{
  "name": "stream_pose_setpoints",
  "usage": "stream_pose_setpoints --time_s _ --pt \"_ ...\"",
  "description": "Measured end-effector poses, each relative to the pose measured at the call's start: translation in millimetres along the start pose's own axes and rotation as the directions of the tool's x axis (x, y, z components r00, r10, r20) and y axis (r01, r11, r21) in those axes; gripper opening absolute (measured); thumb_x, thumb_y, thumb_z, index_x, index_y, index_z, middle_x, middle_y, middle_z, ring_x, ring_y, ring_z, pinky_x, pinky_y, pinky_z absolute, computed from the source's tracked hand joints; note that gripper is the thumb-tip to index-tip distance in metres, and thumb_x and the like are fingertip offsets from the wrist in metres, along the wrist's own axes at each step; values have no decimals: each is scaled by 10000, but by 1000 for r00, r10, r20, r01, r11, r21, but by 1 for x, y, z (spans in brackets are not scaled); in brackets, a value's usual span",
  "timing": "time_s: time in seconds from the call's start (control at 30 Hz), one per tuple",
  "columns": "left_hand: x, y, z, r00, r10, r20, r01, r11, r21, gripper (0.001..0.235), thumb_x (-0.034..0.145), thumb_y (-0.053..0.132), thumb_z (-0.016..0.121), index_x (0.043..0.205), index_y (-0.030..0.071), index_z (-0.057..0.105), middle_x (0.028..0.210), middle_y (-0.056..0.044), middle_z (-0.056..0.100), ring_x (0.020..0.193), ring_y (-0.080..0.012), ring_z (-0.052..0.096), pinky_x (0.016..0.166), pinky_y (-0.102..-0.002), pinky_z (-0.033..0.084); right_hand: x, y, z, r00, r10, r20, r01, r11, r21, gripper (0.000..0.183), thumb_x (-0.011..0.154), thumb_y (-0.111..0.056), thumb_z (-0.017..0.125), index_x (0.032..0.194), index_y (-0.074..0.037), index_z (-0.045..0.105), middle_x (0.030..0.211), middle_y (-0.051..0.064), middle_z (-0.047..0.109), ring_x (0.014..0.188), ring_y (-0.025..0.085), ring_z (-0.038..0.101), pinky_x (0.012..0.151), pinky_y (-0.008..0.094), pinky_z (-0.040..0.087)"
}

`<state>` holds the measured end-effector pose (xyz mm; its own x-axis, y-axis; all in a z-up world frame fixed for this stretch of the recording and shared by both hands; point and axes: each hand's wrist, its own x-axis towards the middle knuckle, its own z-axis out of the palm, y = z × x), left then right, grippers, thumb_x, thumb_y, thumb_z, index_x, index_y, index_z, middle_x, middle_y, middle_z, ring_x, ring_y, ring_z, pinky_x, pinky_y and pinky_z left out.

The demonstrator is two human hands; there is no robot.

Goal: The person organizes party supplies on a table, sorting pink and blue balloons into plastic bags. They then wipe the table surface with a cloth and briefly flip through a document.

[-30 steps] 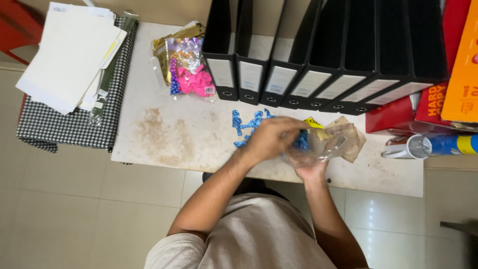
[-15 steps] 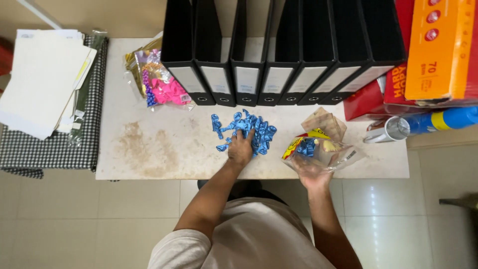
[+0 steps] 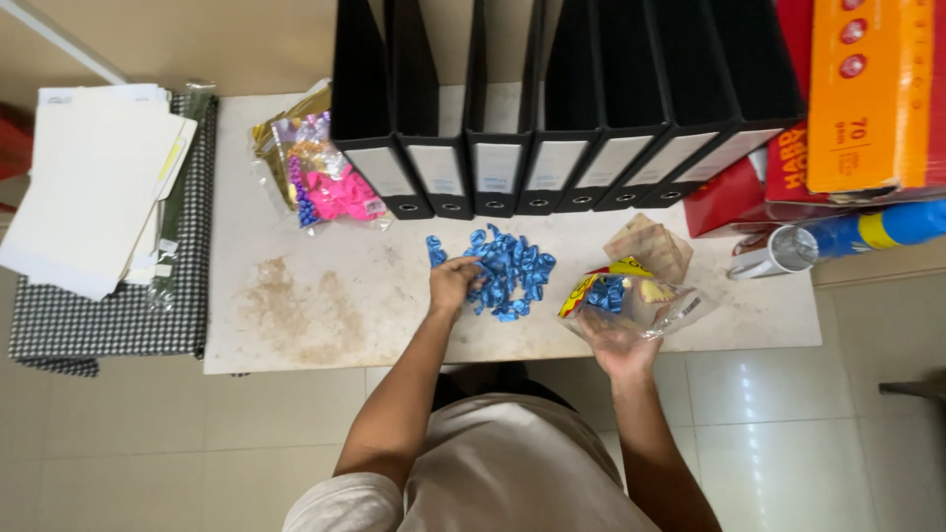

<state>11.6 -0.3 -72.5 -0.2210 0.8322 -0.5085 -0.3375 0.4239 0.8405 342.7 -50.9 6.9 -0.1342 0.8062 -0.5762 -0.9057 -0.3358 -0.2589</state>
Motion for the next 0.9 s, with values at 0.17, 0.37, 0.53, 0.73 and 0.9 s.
stream_pose_setpoints --time_s 0.17,0.37,0.53,0.73,0.9 --pt "-28 84 -10 990 -21 137 78 900 -429 232 908 -33 641 1129 -92 676 958 -164 747 806 -228 744 706 -306 617 10 38 40 998 20 -57 -20 1000 0 856 787 -795 603 1435 -237 575 1557 278 353 1388 471 416 1140 622 386" --pt "-81 181 1 849 192 492 -8 936 -352 223 885 -74 670 1102 -96 719 953 -182 757 795 -217 737 691 -328 621 22 82 63 995 67 -72 -69 997 -24 852 799 -808 581 1442 -250 544 1570 280 365 1362 463 444 1098 607 445" --pt "-135 242 15 758 -19 652 -216 936 278 239 862 -37 733 1094 -37 790 916 -227 780 726 -250 696 656 -351 570 3 116 99 998 69 -10 -70 995 -72 850 836 -828 544 1393 -186 567 1462 206 490 1260 423 545 986 626 511" --pt "-153 262 17 539 287 792 -806 447 387 462 784 -11 710 1224 124 744 1242 -146 722 1120 -313 711 1008 -370 546 13 141 85 991 10 134 -13 1000 23 677 981 -754 563 1398 -224 614 1366 57 630 1129 273 624 789 434 568" --pt "-141 254 17 384 295 875 -876 415 245 438 731 -5 737 1154 103 772 1307 -182 687 1157 -333 682 986 -399 533 12 143 63 988 -69 135 53 991 120 730 987 -725 598 1465 -174 581 1409 88 614 1212 275 614 904 430 568"
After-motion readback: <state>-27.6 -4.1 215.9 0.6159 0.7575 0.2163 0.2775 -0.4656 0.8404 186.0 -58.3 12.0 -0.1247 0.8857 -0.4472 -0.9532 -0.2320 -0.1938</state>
